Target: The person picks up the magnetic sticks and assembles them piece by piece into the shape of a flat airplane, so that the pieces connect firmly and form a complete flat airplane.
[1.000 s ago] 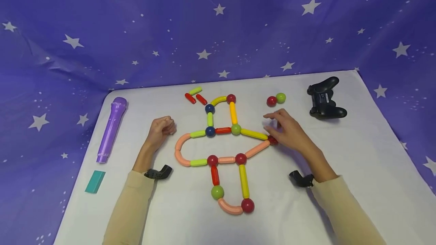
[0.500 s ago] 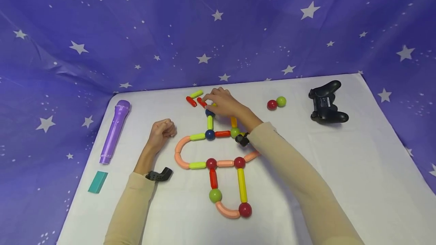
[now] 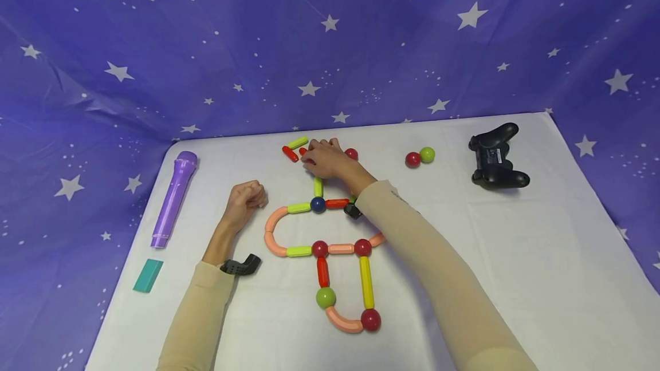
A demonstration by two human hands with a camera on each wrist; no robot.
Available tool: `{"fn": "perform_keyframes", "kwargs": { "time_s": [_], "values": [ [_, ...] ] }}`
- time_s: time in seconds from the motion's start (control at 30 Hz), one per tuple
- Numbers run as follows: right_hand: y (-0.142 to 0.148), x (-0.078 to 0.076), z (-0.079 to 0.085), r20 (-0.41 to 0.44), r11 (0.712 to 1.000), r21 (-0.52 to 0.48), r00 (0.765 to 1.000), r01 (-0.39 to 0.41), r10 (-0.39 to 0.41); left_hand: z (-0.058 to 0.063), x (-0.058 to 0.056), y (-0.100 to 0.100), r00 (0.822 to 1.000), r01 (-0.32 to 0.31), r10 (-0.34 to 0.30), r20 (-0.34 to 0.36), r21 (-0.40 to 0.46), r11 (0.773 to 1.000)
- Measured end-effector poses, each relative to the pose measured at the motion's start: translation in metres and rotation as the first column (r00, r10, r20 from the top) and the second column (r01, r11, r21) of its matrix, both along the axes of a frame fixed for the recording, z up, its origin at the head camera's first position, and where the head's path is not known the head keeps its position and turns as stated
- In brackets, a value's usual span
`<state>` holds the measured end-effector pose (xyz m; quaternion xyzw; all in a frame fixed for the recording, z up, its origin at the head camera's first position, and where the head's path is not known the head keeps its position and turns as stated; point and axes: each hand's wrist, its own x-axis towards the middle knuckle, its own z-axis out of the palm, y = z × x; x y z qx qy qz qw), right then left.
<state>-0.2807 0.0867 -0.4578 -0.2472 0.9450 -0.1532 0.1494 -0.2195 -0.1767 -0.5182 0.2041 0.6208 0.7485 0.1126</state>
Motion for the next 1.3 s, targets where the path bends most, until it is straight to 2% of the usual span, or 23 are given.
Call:
{"fn": "perform_keyframes", "kwargs": {
  "time_s": [0.23, 0.37, 0.4, 0.47, 0.53, 0.6, 0.67, 0.73, 0.83, 1.0, 1.17, 1.3],
  "values": [
    [0.005, 0.005, -0.003, 0.014, 0.999, -0.026, 0.999, 0.032, -0.032, -0.001, 0.0, 0.001, 0.999, 0.017, -0.018, -0.036, -0.014, 1.0],
    [0.007, 0.005, -0.005, 0.015, 0.998, -0.041, 0.999, 0.04, -0.04, 0.002, 0.001, 0.003, 1.0, 0.016, -0.017, -0.011, -0.039, 0.999],
    [0.008, 0.005, -0.006, 0.013, 0.998, -0.043, 0.999, 0.041, -0.04, 0.004, 0.002, 0.004, 1.0, 0.015, -0.016, -0.002, -0.051, 0.999],
    [0.009, 0.005, -0.007, 0.01, 0.998, -0.05, 0.999, 0.044, -0.043, 0.012, 0.005, 0.007, 0.999, 0.034, -0.036, -0.01, -0.143, 0.989],
    [0.012, 0.005, -0.007, 0.009, 0.997, -0.057, 0.999, 0.05, -0.05, 0.023, 0.01, 0.013, 0.995, 0.08, -0.095, -0.039, -0.279, 0.957],
    [0.014, 0.005, -0.008, 0.006, 0.996, -0.065, 0.999, 0.053, -0.053, 0.032, 0.014, 0.02, 0.981, 0.125, -0.174, -0.08, -0.426, 0.896],
    [0.015, 0.004, -0.008, 0.008, 0.996, -0.071, 0.998, 0.055, -0.055, 0.03, 0.014, 0.025, 0.962, 0.147, -0.246, -0.117, -0.537, 0.831],
    [0.016, 0.004, -0.009, 0.008, 0.995, -0.079, 0.999, 0.053, -0.052, 0.022, 0.013, 0.028, 0.95, 0.145, -0.276, -0.146, -0.578, 0.803],
    [0.017, 0.003, -0.009, 0.002, 0.994, -0.104, 0.999, 0.044, -0.044, 0.009, 0.01, 0.027, 0.947, 0.116, -0.268, -0.178, -0.589, 0.8],
    [0.019, 0.005, 0.004, -0.034, 0.974, -0.216, 0.996, 0.068, -0.077, 0.006, 0.01, 0.024, 0.951, 0.106, -0.252, -0.18, -0.575, 0.811],
    [0.031, 0.016, 0.03, -0.09, 0.934, -0.34, 0.985, 0.11, -0.149, 0.006, 0.011, 0.021, 0.953, 0.096, -0.243, -0.182, -0.577, 0.811],
    [0.052, 0.031, 0.047, -0.128, 0.879, -0.463, 0.973, 0.112, -0.192, 0.007, 0.012, 0.02, 0.954, 0.086, -0.236, -0.186, -0.585, 0.806]
  ]
}}
